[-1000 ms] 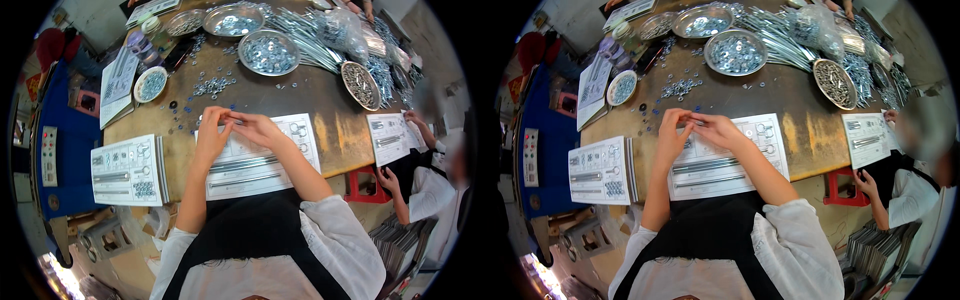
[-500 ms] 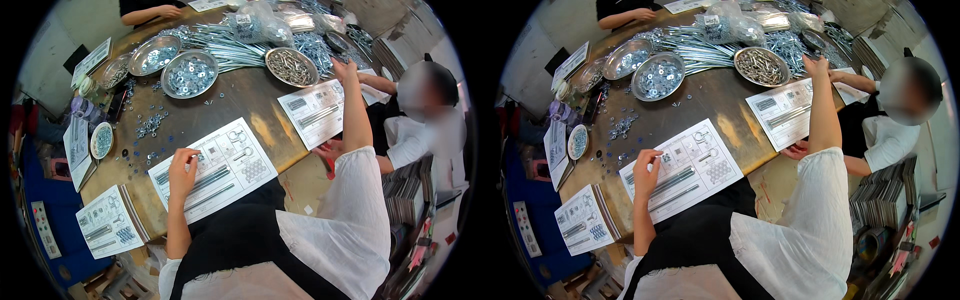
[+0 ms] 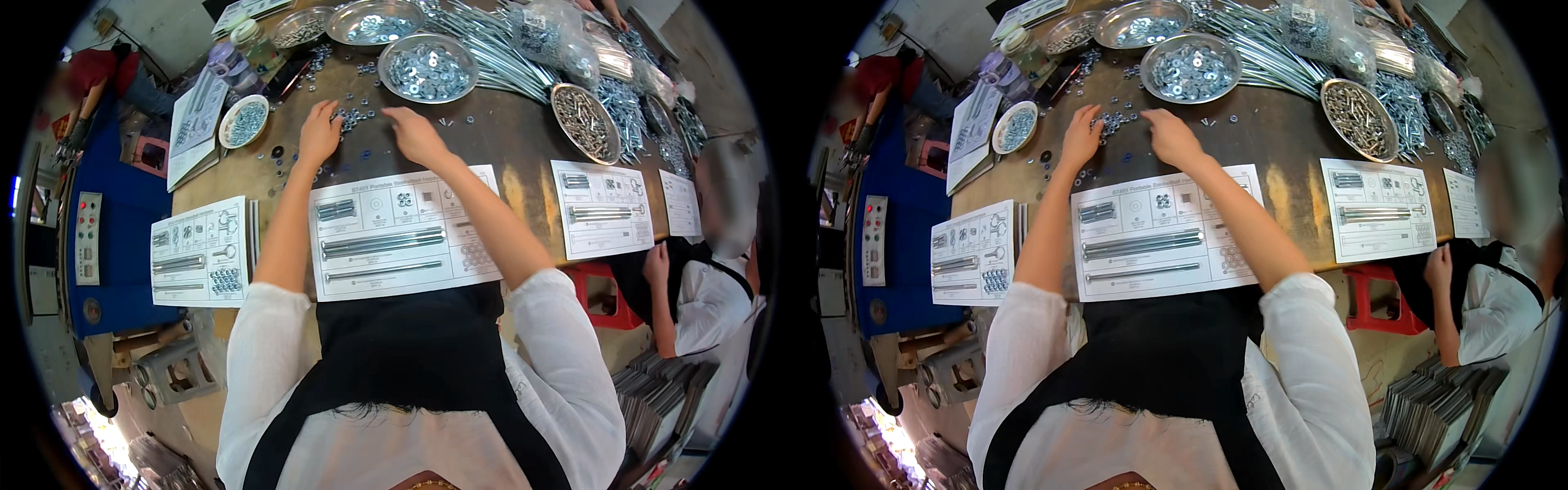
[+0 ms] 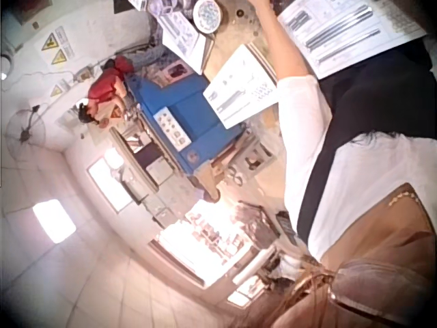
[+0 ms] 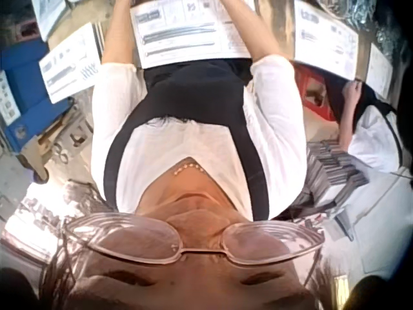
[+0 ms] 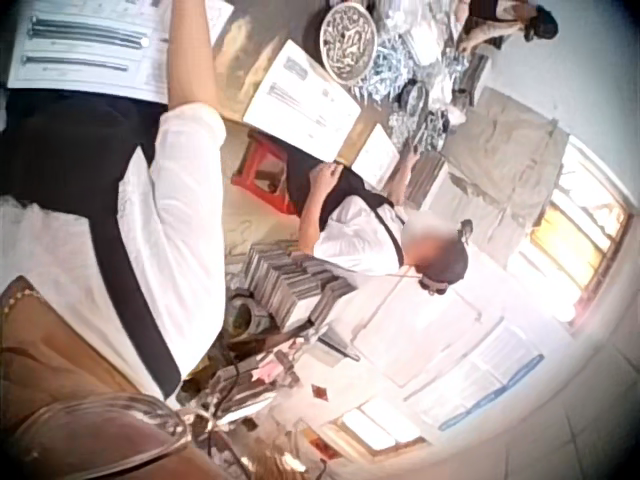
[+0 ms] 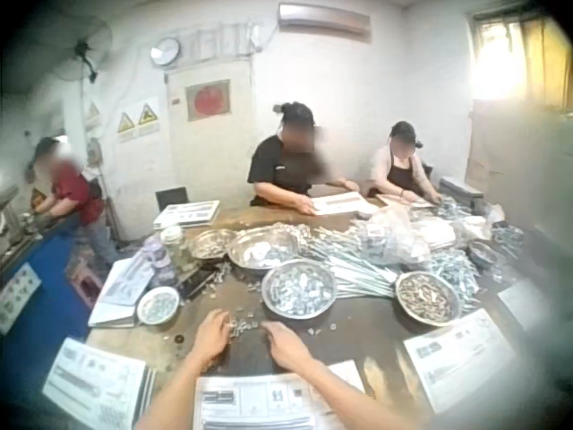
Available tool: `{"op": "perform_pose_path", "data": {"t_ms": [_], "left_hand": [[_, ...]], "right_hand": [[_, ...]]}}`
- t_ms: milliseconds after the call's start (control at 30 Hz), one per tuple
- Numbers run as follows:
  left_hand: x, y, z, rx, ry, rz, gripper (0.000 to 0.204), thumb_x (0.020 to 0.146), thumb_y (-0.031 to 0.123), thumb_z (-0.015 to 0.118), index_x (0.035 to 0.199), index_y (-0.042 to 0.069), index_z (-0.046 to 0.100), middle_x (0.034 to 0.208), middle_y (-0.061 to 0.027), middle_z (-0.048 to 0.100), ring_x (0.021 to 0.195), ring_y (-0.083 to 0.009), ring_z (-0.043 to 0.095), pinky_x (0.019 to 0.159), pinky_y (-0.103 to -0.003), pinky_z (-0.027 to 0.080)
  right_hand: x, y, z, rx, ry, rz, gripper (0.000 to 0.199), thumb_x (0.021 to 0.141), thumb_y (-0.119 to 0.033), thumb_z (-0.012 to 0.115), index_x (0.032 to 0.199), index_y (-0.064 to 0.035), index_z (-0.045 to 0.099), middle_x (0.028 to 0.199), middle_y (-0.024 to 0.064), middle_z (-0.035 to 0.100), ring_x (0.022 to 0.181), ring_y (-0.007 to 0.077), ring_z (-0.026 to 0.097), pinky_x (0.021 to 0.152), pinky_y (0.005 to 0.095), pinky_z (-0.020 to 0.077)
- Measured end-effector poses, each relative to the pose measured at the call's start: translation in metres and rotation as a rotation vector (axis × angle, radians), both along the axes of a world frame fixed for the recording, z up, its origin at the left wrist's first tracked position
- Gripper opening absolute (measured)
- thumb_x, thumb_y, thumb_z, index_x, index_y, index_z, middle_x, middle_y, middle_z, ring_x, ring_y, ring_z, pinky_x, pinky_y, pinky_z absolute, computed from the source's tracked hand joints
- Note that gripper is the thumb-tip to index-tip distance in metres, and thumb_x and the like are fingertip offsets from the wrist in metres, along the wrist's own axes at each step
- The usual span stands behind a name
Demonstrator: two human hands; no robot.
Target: The person picks up metal rods, nuts, and washers from a table and arranges them on printed instruction sheets. They repeatedly place components on the sheet, adjust their positions, and move the sheet aside to continue the process.
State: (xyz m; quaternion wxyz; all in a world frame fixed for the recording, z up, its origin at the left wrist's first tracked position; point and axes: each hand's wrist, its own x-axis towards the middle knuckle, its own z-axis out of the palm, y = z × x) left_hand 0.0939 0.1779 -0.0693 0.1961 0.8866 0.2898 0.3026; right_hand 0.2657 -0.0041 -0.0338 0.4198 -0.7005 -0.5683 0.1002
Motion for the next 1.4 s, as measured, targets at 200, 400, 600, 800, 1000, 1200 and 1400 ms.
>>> {"op": "perform_pose_path", "data": {"t_ms": [200,400,600,800,1000,1200,1400], "left_hand": [[0.019,0.004,-0.023,0.004,0.217,-0.031,0.043,0.098,0.03,0.056,0.14,0.022,0.058,0.145,-0.0122,0.053,0.135,-0.0361,0.048,0.112,-0.056,0.033],[-0.012,-0.041,-0.015,0.039,0.208,-0.184,0.05,0.098,0.021,0.056,0.148,0.023,0.049,0.151,-0.0103,0.047,0.142,-0.0407,0.036,0.117,-0.051,0.03],[-0.02,-0.049,-0.003,-0.051,0.125,-0.296,0.042,0.098,0.024,0.059,0.139,0.02,0.058,0.146,-0.0097,0.051,0.137,-0.0356,0.043,0.113,-0.048,0.035],[-0.034,-0.071,0.041,-0.471,0.072,0.006,0.018,0.089,0.023,0.07,0.104,0.014,0.075,0.108,-0.0072,0.064,0.106,-0.0299,0.061,0.091,-0.042,0.047],[-0.011,-0.092,0.023,-0.028,0.214,0.009,0.023,0.08,0.018,0.078,0.098,0.009,0.066,0.098,-0.0076,0.061,0.097,-0.0281,0.061,0.085,-0.041,0.046],[-0.021,-0.099,0.026,-0.001,0.295,0.022,0.021,0.082,0.019,0.076,0.097,0.008,0.066,0.099,-0.0089,0.062,0.096,-0.029,0.061,0.084,-0.042,0.046],[-0.019,-0.106,0.029,-0.117,0.249,0.014,0.02,0.084,0.017,0.074,0.101,0.009,0.066,0.102,-0.01,0.062,0.097,-0.0307,0.062,0.084,-0.044,0.047]], "right_hand": [[-0.012,0.071,-0.067,-0.135,-0.321,-0.039,0.061,0.087,-0.009,0.057,0.146,-0.0095,0.047,0.148,0.0144,0.051,0.139,0.0326,0.045,0.117,0.0463,0.032],[-0.007,0.016,-0.05,-0.033,-0.264,0.213,0.057,0.085,0.0,0.053,0.141,-0.0037,0.052,0.144,0.0169,0.054,0.137,0.0334,0.047,0.117,0.0477,0.032],[0.002,-0.023,-0.036,-0.06,-0.122,0.228,0.051,0.083,0.007,0.054,0.133,-0.0034,0.058,0.137,0.0158,0.058,0.13,0.0329,0.052,0.109,0.0402,0.0416],[-0.021,-0.037,-0.008,-0.128,0.017,-0.012,0.03,0.085,-0.012,0.071,0.114,-0.0101,0.067,0.108,0.0094,0.062,0.107,0.0307,0.061,0.09,0.0404,0.0512],[-0.038,-0.008,-0.012,-0.109,-0.211,-0.057,0.025,0.081,-0.018,0.077,0.105,-0.0128,0.07,0.098,0.006,0.065,0.098,0.0284,0.064,0.083,0.0387,0.0526],[-0.008,-0.033,-0.013,-0.098,-0.013,-0.19,0.021,0.082,-0.011,0.076,0.103,-0.0079,0.072,0.095,0.0088,0.066,0.086,0.0239,0.068,0.076,0.0355,0.0544],[-0.008,-0.042,-0.017,-0.183,0.091,-0.078,0.029,0.081,-0.01,0.076,0.11,-0.0098,0.071,0.102,0.0093,0.064,0.092,0.0268,0.066,0.082,0.0375,0.0533]]}}
